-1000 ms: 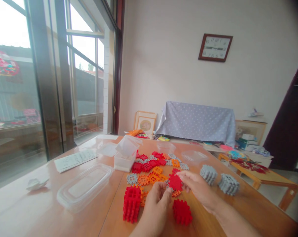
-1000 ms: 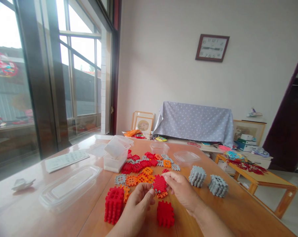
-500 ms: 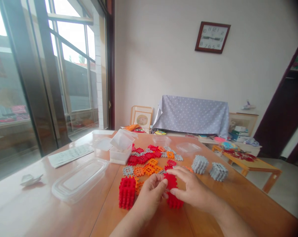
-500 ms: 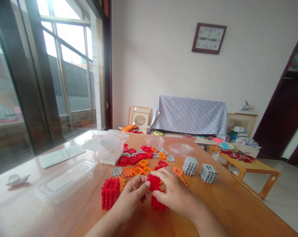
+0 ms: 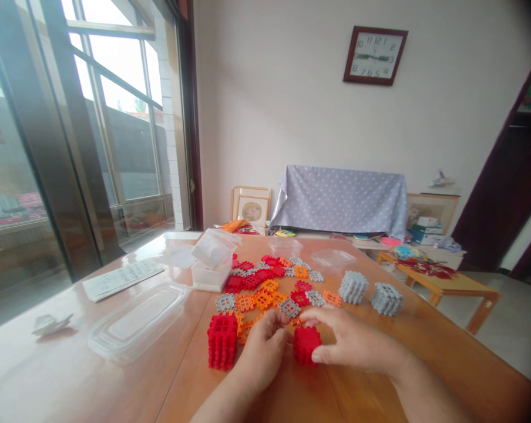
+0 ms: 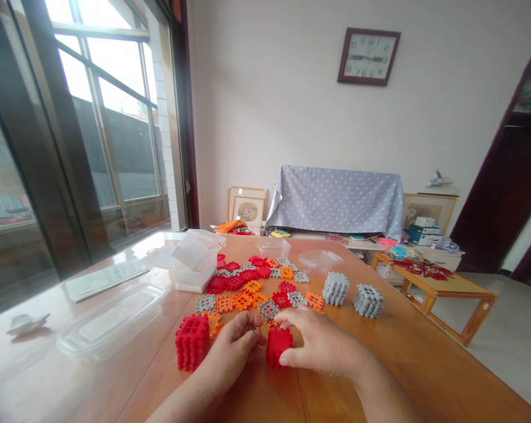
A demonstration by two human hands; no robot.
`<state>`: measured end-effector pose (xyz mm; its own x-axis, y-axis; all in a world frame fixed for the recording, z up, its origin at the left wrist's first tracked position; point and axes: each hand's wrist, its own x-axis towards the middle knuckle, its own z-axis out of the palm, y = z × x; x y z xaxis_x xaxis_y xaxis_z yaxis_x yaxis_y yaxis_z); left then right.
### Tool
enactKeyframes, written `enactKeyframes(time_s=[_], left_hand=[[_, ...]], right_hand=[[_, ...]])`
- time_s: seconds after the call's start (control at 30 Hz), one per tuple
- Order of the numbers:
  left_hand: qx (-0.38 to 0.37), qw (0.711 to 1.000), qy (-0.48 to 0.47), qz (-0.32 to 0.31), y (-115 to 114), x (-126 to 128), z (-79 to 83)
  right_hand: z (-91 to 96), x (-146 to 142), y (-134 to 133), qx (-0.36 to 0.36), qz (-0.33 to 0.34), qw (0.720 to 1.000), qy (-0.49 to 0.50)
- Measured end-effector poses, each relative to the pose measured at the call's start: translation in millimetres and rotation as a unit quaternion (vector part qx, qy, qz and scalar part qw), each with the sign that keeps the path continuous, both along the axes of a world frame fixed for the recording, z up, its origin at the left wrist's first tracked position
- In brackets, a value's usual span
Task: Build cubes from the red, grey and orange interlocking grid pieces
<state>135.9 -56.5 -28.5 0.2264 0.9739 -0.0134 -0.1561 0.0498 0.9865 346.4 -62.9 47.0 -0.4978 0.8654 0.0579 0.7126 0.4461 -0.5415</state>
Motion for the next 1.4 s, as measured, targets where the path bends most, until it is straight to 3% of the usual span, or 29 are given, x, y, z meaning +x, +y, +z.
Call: enactKeyframes(time_s=[0.53, 1.0, 1.2, 1.4], left_hand=[[0.068, 0.995, 0.063, -0.026, 1, -3, -8.9], [0.077, 0.992, 0.097, -0.022, 2, -6, -13.6], [0.094, 0.987, 0.133, -0.008, -1, -5, -8.4], [0.147, 0.968, 0.203, 0.024, -4, -7, -2.4]], right_hand=[[-4.0, 0, 5, 0.012, 0.014, 1.000, -0.025], [-3.7, 1, 2, 0.010, 0.015, 1.000, 0.001], [-24.5, 18, 25, 0.026, -0.074, 0.994, 0.075], [-55.3, 34, 60, 0.061, -0.172, 0.983, 0.010]])
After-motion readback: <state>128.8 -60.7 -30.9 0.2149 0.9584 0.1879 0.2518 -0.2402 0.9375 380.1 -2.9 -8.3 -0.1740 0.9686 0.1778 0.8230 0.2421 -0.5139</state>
